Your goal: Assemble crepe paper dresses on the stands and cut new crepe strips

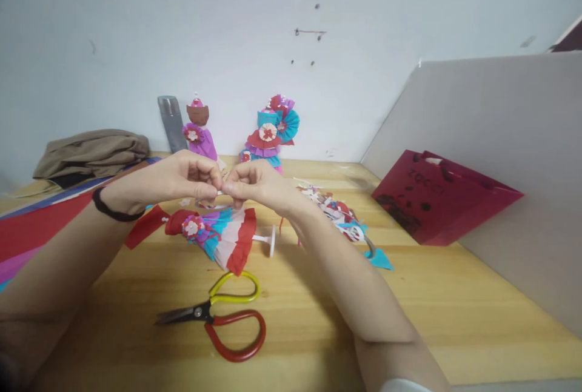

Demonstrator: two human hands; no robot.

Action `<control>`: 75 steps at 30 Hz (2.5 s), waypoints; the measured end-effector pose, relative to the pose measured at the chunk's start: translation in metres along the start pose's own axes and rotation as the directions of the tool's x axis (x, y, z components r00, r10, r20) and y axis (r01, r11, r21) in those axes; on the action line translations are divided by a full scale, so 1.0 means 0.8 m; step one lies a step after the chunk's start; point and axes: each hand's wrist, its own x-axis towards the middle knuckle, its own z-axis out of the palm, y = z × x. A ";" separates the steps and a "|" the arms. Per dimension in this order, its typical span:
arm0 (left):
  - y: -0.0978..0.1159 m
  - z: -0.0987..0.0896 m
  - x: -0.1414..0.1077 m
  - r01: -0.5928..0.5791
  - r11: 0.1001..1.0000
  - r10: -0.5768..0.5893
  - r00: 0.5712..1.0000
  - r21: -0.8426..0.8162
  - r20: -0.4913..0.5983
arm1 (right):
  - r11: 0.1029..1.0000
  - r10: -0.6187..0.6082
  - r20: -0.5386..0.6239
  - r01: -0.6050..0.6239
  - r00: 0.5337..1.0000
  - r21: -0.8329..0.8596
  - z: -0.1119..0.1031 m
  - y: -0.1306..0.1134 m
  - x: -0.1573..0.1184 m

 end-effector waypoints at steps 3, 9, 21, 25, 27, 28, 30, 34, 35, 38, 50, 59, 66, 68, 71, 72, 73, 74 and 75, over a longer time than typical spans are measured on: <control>0.003 0.000 -0.002 -0.021 0.999 0.021 1.000 0.029 -0.021 | 0.996 -0.034 0.099 0.025 0.995 0.089 -0.004 0.007 0.003; 0.017 0.003 -0.008 -0.100 0.993 0.102 0.994 0.061 -0.031 | 0.982 -0.081 0.262 0.032 0.962 0.187 -0.006 0.020 0.007; 0.018 -0.008 -0.014 -0.111 0.993 0.112 0.992 0.027 -0.049 | 0.937 -0.168 0.214 0.089 0.962 0.337 -0.012 0.009 0.002; 0.007 -0.012 -0.008 -0.153 0.988 0.153 0.988 -0.020 -0.006 | 0.926 -0.210 0.164 0.142 0.964 0.349 -0.011 0.012 0.003; 0.000 -0.012 -0.004 -0.177 0.983 0.178 0.984 -0.054 0.007 | 0.919 -0.229 0.151 0.162 0.962 0.360 -0.011 0.014 0.004; -0.004 -0.011 -0.002 -0.187 0.979 0.189 0.982 -0.081 0.013 | 0.913 -0.237 0.142 0.170 0.961 0.372 -0.011 0.015 0.005; -0.011 -0.010 0.001 -0.184 0.972 0.191 0.981 -0.148 0.038 | 0.899 -0.251 0.123 0.184 0.960 0.396 -0.011 0.016 0.006; -0.019 -0.008 0.004 -0.151 0.945 0.200 0.969 -0.290 0.148 | 0.880 -0.272 0.076 0.217 0.959 0.422 -0.012 0.014 0.007; -0.019 -0.009 0.004 -0.157 0.935 0.216 0.963 -0.317 0.160 | 0.876 -0.282 0.060 0.232 0.957 0.422 -0.013 0.013 0.007; -0.018 -0.013 0.001 -0.200 0.927 0.241 0.966 -0.317 0.094 | 0.865 -0.325 0.027 0.286 0.945 0.411 -0.018 0.014 0.007; -0.009 -0.016 0.000 -0.164 0.979 0.165 0.986 0.121 0.001 | 0.973 -0.229 0.022 0.229 0.973 -0.030 -0.024 0.005 -0.002; -0.004 -0.012 0.001 -0.152 0.968 0.162 0.986 0.199 -0.030 | 0.986 -0.160 0.015 0.160 0.987 -0.039 -0.014 0.009 0.000; -0.003 -0.016 -0.002 -0.165 0.975 0.168 0.986 0.148 -0.010 | 0.978 -0.206 0.136 0.198 0.969 0.065 -0.021 0.027 0.006; -0.005 -0.018 -0.003 -0.169 0.980 0.169 0.986 0.106 0.016 | 0.971 -0.229 0.145 0.217 0.962 0.097 -0.022 0.029 0.006; -0.007 -0.022 -0.003 -0.176 0.984 0.174 0.982 0.022 0.076 | 0.962 -0.245 0.139 0.222 0.959 0.160 -0.024 0.028 0.005; -0.008 -0.023 -0.004 -0.178 0.984 0.177 0.980 0.002 0.089 | 0.961 -0.243 0.139 0.218 0.960 0.172 -0.026 0.027 0.004; -0.008 -0.025 -0.004 -0.179 0.984 0.179 0.979 -0.009 0.097 | 0.960 -0.240 0.142 0.213 0.960 0.180 -0.027 0.026 0.003; -0.009 -0.026 -0.004 -0.178 0.984 0.179 0.978 -0.012 0.103 | 0.960 -0.237 0.145 0.210 0.960 0.185 -0.029 0.025 0.003; -0.010 -0.027 -0.004 -0.177 0.984 0.177 0.978 -0.007 0.109 | 0.960 -0.238 0.149 0.209 0.960 0.187 -0.030 0.025 0.003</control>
